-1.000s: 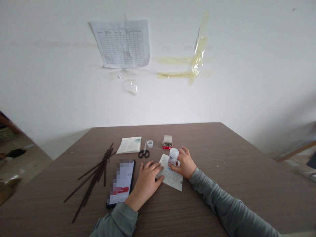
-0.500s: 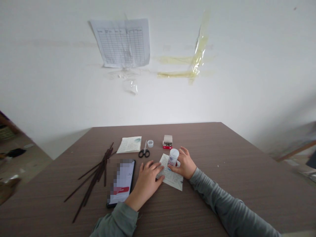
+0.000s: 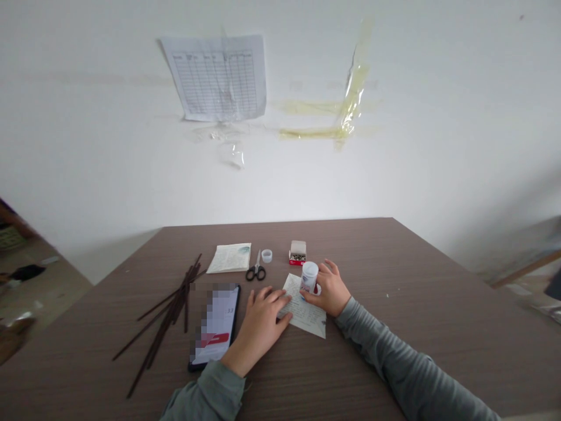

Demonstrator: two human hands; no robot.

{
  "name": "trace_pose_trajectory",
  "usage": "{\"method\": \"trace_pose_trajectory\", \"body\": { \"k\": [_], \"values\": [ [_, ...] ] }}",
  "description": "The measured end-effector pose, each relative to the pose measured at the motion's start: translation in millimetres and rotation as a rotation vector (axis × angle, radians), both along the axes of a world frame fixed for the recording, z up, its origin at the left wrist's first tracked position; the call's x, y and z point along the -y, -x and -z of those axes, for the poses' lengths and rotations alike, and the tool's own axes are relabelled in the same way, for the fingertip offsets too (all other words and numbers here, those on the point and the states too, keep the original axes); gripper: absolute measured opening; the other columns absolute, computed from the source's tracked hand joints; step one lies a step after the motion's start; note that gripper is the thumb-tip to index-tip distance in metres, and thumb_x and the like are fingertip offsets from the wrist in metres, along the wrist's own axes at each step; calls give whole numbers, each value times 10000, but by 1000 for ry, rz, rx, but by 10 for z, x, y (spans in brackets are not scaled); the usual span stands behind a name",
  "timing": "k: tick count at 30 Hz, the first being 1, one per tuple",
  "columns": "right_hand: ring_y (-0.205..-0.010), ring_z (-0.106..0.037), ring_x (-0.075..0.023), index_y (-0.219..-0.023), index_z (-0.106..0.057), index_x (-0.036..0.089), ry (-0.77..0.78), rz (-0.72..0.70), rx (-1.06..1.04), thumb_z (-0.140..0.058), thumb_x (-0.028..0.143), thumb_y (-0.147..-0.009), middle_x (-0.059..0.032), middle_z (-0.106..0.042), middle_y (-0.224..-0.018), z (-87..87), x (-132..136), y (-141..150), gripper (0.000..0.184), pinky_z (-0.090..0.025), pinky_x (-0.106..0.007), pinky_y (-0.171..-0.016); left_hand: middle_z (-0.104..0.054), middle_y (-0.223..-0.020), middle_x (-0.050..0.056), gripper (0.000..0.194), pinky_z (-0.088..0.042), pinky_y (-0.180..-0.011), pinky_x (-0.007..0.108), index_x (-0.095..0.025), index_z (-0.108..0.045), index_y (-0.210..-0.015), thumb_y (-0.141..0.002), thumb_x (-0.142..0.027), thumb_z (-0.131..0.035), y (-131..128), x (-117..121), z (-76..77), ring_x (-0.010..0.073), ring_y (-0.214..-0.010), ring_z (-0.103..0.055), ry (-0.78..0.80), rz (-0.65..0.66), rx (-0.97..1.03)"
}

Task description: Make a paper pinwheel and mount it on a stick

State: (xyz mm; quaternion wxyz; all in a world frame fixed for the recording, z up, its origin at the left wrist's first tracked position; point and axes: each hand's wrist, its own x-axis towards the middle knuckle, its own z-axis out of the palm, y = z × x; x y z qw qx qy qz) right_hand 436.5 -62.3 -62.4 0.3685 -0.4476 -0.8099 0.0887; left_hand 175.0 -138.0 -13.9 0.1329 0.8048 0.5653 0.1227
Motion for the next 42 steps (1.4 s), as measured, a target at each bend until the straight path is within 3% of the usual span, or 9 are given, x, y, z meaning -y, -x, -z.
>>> {"method": "trace_pose_trajectory", "body": {
  "k": [7, 12, 17, 21, 24, 30, 34, 38, 42],
  "values": [
    [-1094, -869, -384, -764, -756, 335, -5, -31, -10, -1065, 367, -905, -21, -860, -843, 3, 10, 27, 341, -539, -795, -1431, -897, -1731, 120, 487, -459, -1522, 886, -364, -977, -1539, -1114, -164, -850, 11, 6, 23, 486, -1716, -730, -37, 5, 22],
    [-1115, -860, -409, -714, -700, 326, 13, 4, -10, -1066, 386, -924, -34, -827, -794, -6, 5, 8, 426, -506, -854, -1434, -900, -1720, 125, 484, -453, -1518, 894, -367, -979, -1541, -1119, -181, -832, 21, 2, 47, 492, -1707, -724, -35, 3, 25],
    [-1132, -858, -398, -763, -751, 335, 43, -54, -16, -1052, 352, -905, -33, -861, -867, -14, 17, 13, 333, -523, -824, -1443, -895, -1731, 122, 482, -458, -1522, 884, -365, -980, -1544, -1117, -180, -856, 8, 5, 25, 492, -1719, -720, -31, -4, 18],
    [-1125, -865, -412, -718, -700, 329, 47, -19, -19, -1039, 400, -935, -40, -839, -814, -4, 17, 4, 409, -477, -865, -1469, -869, -1778, 116, 501, -421, -1542, 895, -353, -960, -1588, -1135, -169, -854, -2, 21, -14, 495, -1758, -700, -4, -5, 5],
    [-1197, -869, -444, -749, -746, 330, 19, 25, -78, -1044, 448, -937, -71, -902, -954, 34, -7, -47, 371, -495, -888, -1445, -865, -1785, 114, 507, -428, -1544, 893, -358, -960, -1593, -1136, -162, -859, -1, 35, -45, 491, -1764, -705, 1, -6, 3],
    [-1174, -877, -460, -1054, -959, 363, -24, 129, -256, -1061, 563, -946, -88, -926, -1049, 144, -102, -174, 249, -640, -780, -1335, -859, -1789, 133, 515, -419, -1540, 916, -341, -958, -1597, -1140, -135, -842, 40, 29, -64, 499, -1794, -688, 6, 9, 14],
    [-1197, -898, -461, -1406, -973, 348, -26, 177, -264, -987, 456, -989, -117, -983, -1247, 170, -154, -260, 431, -644, -744, -1312, -843, -1811, 143, 523, -411, -1539, 926, -322, -948, -1607, -1148, -112, -813, 90, 10, -53, 489, -1820, -666, 21, 12, 8],
    [-1164, -899, -409, -1473, -952, 356, -25, 286, -216, -865, 282, -987, -92, -991, -1206, 171, -158, -350, 500, -557, -720, -1386, -845, -1808, 139, 544, -442, -1544, 882, -327, -950, -1602, -1153, -74, -778, 132, 0, -46, 462, -1817, -672, 21, 1, -6],
    [-1155, -898, -396, -1471, -940, 364, 1, 388, -249, -755, 221, -938, -68, -964, -1077, 150, -171, -445, 581, -576, -700, -1329, -873, -1764, 136, 568, -486, -1533, 832, -332, -961, -1580, -1164, -36, -713, 149, -5, -48, 439, -1776, -708, 3, -26, -26]
  ]
}}
